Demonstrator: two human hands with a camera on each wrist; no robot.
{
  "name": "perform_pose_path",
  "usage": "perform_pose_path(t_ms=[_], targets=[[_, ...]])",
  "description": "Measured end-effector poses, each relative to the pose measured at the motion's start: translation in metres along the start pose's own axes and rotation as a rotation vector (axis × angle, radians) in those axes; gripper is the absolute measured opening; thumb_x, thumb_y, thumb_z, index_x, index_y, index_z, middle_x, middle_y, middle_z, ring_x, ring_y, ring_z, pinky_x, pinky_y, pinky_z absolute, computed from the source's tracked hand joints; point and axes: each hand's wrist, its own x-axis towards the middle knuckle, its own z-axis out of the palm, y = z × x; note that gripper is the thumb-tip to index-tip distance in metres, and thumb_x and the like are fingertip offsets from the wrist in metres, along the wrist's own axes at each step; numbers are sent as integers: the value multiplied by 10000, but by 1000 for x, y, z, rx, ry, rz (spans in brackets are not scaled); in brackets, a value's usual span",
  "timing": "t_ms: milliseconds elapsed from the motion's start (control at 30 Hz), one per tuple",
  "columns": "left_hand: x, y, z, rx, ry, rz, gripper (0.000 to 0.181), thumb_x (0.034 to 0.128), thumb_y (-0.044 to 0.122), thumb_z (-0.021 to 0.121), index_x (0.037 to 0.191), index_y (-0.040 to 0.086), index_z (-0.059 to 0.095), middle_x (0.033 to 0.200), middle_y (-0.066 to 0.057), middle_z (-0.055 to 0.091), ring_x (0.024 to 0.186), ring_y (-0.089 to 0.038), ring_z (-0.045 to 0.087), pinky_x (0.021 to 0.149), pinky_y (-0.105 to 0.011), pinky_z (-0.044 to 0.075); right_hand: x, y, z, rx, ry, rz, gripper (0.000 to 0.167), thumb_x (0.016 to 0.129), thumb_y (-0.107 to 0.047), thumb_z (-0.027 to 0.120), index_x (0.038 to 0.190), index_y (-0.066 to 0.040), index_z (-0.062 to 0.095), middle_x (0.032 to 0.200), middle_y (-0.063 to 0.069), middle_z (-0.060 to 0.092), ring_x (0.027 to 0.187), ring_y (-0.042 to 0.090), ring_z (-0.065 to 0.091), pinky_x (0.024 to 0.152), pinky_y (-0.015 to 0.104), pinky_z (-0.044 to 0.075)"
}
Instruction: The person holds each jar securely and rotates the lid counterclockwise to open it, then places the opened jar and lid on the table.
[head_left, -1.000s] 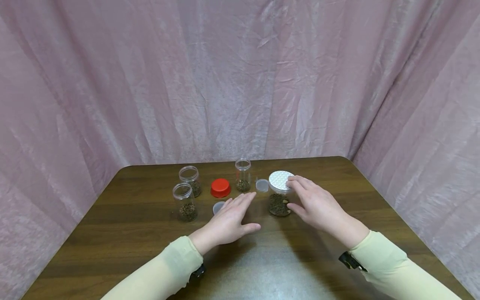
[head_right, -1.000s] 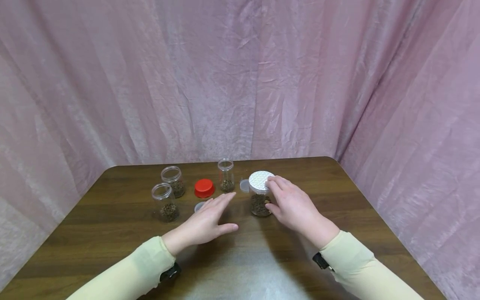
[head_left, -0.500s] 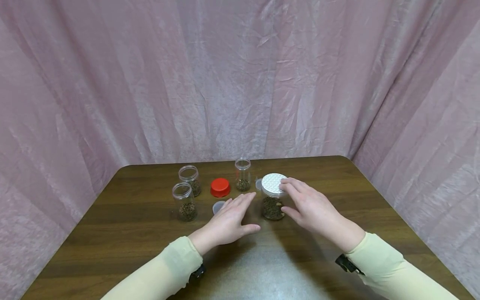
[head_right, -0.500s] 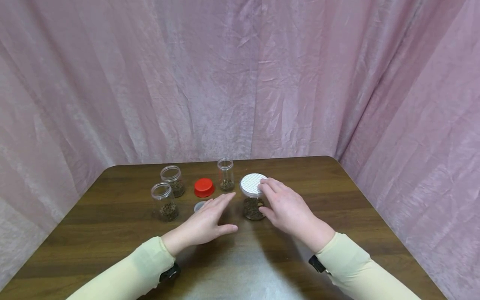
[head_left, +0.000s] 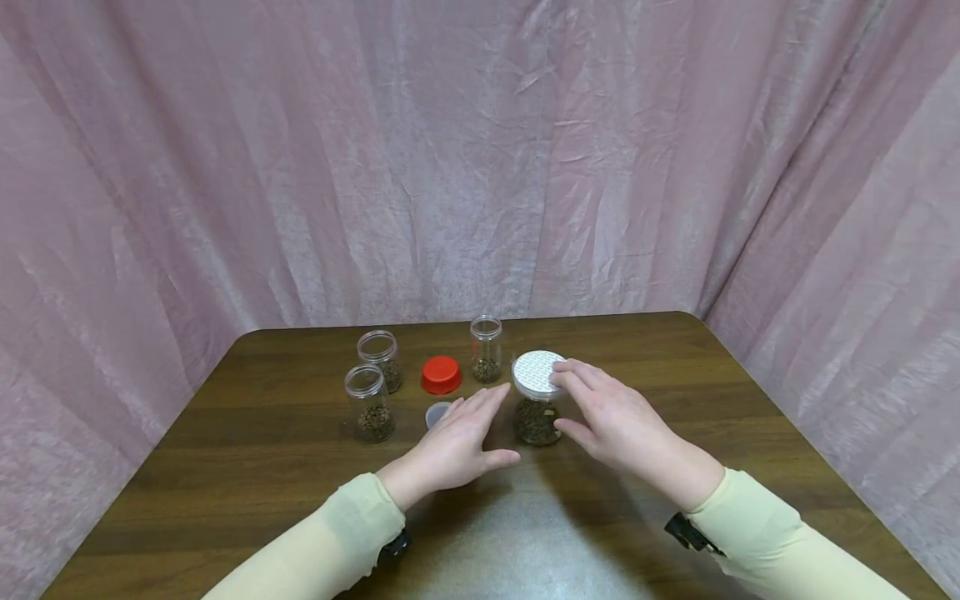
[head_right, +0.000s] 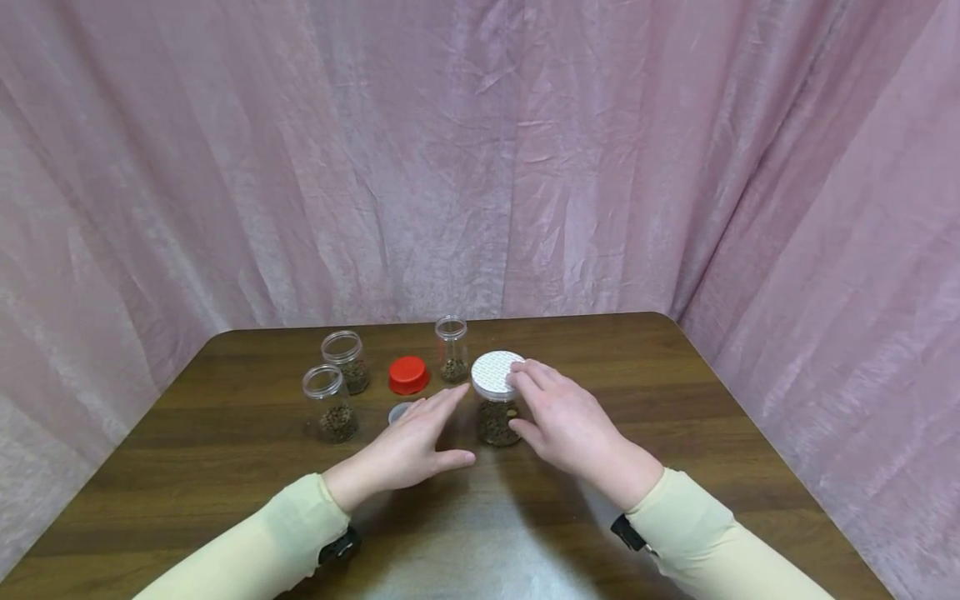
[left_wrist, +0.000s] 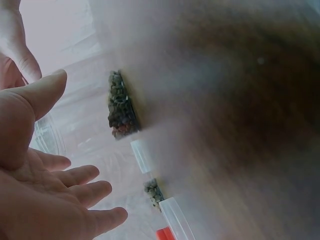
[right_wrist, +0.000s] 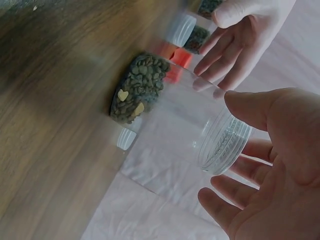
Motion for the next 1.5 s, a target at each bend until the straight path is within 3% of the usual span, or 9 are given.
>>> perform_pose_path(t_ms=[667,1167,1500], targets=[[1,-1,0,-20,-6,-21,1013,972,343,884,1718,9,286,1711,-209,424,1577,-359,421,1264,-672,284,0,-10,0,7,-14,-9,580,909,-198,940,1377,-33,640,1498,158,630,1352,351,648,1036,538,576],[1,-1,-1,-18,-16,-49,1040,970,362,884,1715,-24,269,1720,-226,400,1581,-391,407,1274,-653,278,-1,-15,0,10,-22,-28,591,907,-215,941,1385,-53,634,1515,146,621,1357,332,646,1035,524,578],[4,5,-2,-9,0,-43,1038,953,371,899,1703,-17,296,1678,-220,463,1557,-395,441,1261,-658,304,-1,-16,0,1,-19,-20,589,901,-214,947,1379,-61,638,1506,133,625,1342,324,655,1003,520,592]])
